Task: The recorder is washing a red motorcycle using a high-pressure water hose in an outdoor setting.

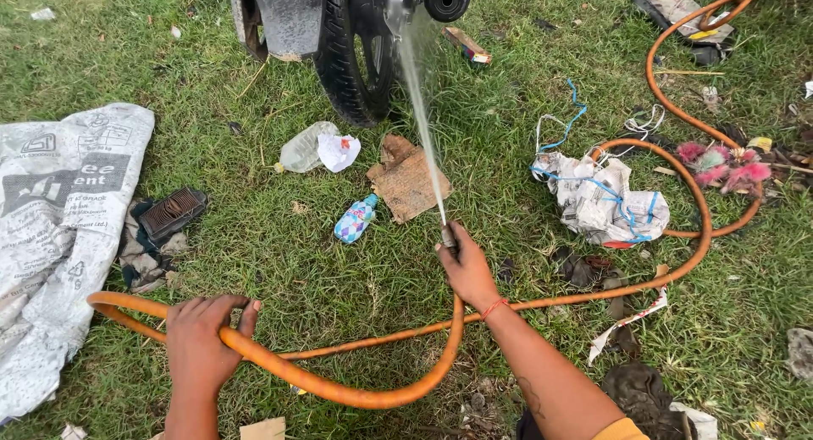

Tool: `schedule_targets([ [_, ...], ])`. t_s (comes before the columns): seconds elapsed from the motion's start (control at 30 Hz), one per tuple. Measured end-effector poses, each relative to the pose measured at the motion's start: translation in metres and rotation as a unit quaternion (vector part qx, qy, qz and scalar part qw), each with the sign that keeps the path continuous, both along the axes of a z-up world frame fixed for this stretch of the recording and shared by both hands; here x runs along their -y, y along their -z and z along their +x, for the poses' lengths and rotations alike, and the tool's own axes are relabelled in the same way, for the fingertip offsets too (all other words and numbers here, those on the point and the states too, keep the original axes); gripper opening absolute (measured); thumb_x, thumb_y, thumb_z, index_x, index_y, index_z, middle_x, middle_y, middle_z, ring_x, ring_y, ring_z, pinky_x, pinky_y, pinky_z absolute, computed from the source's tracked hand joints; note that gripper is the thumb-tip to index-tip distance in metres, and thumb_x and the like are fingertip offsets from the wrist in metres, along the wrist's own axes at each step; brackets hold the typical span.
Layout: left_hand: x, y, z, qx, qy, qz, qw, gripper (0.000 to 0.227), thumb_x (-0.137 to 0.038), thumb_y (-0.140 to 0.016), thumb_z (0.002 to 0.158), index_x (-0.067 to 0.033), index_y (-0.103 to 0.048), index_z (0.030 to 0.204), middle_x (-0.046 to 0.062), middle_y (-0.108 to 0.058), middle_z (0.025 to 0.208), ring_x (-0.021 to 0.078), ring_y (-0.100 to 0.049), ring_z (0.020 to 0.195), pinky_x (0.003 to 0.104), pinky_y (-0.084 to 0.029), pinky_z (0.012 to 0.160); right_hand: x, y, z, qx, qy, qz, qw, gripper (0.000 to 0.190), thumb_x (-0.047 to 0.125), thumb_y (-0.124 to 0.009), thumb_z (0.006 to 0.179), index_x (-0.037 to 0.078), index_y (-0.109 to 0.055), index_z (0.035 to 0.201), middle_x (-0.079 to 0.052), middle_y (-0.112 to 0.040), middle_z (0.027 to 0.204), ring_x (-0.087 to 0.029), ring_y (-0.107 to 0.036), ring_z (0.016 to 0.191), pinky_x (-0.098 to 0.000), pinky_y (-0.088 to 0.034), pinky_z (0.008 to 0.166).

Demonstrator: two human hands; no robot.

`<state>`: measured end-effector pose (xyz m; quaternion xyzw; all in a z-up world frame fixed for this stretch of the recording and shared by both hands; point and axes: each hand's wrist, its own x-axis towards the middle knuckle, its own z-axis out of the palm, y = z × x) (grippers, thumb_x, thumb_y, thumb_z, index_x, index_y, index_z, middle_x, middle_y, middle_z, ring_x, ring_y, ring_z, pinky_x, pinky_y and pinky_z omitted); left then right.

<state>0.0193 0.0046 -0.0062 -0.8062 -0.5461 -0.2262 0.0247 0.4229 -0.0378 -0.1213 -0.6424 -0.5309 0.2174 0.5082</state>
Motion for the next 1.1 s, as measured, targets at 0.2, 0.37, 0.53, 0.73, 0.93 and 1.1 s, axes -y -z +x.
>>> schedule_targets([
  [0.2,-0.001,0.0,0.0,0.015,0.005,0.0,1.0,0.022,-0.036,-0.075,0.088,-0.0134,-0.073,0.088,0.003,-0.07,0.075,0.0253,-0.063,0.078,0.042,-0.045,0.092,0.008,-0.061,-0.017,-0.111,0.044,-0.143,0.982,0.049,0.017,-0.063,0.096,0.007,-0.051,0.143,-0.01,-0.059,0.077,-0.015,-0.053,0.059,-0.0342,-0.047,0.053],
  [0.37,-0.004,0.006,0.0,-0.03,0.037,-0.033,0.998,0.023,-0.037,-0.076,0.082,-0.0143,-0.075,0.085,0.001,-0.073,0.08,0.0251,-0.066,0.083,0.043,-0.045,0.095,0.009,-0.049,-0.013,-0.039,0.039,-0.08,0.995,0.048,0.016,-0.065,0.097,0.005,-0.051,0.142,-0.009,-0.064,0.084,-0.015,-0.058,0.067,-0.0334,-0.051,0.062],
  [0.53,0.0,-0.001,0.009,-0.11,0.034,-0.163,0.98,0.023,-0.042,-0.077,0.077,-0.0235,-0.078,0.091,-0.003,-0.075,0.087,0.0225,-0.066,0.093,0.041,-0.044,0.099,0.008,-0.047,-0.01,-0.007,0.029,-0.073,0.997,0.052,0.014,-0.065,0.095,0.006,-0.049,0.144,-0.009,-0.068,0.089,-0.018,-0.063,0.072,-0.0352,-0.054,0.067],
  [0.73,0.002,0.002,0.014,-0.174,0.027,-0.206,0.963,0.034,-0.048,-0.077,0.076,-0.0275,-0.077,0.103,-0.005,-0.074,0.095,0.0213,-0.065,0.104,0.044,-0.039,0.108,0.007,-0.052,-0.01,0.012,0.023,-0.108,0.994,0.055,0.015,-0.066,0.095,0.009,-0.046,0.146,-0.012,-0.069,0.091,-0.024,-0.066,0.072,-0.0378,-0.053,0.069],
  [0.93,0.002,0.023,0.009,-0.225,0.037,-0.225,0.947,0.034,-0.022,-0.075,0.078,-0.0332,-0.077,0.11,-0.004,-0.075,0.1,0.0204,-0.065,0.11,0.043,-0.039,0.106,0.004,-0.037,-0.008,0.036,0.03,-0.085,0.995,0.054,0.017,-0.066,0.097,0.014,-0.046,0.147,-0.012,-0.072,0.098,-0.026,-0.069,0.078,-0.041,-0.055,0.072],
  [1.1,0.004,0.025,0.011,-0.261,0.008,-0.3,0.917,0.03,-0.027,-0.076,0.081,-0.0325,-0.076,0.11,-0.001,-0.075,0.095,0.0197,-0.064,0.112,0.039,-0.04,0.104,0.006,-0.044,-0.013,0.05,0.025,-0.114,0.992,0.056,0.019,-0.065,0.097,0.018,-0.044,0.149,-0.012,-0.072,0.101,-0.03,-0.07,0.078,-0.0428,-0.054,0.073],
])
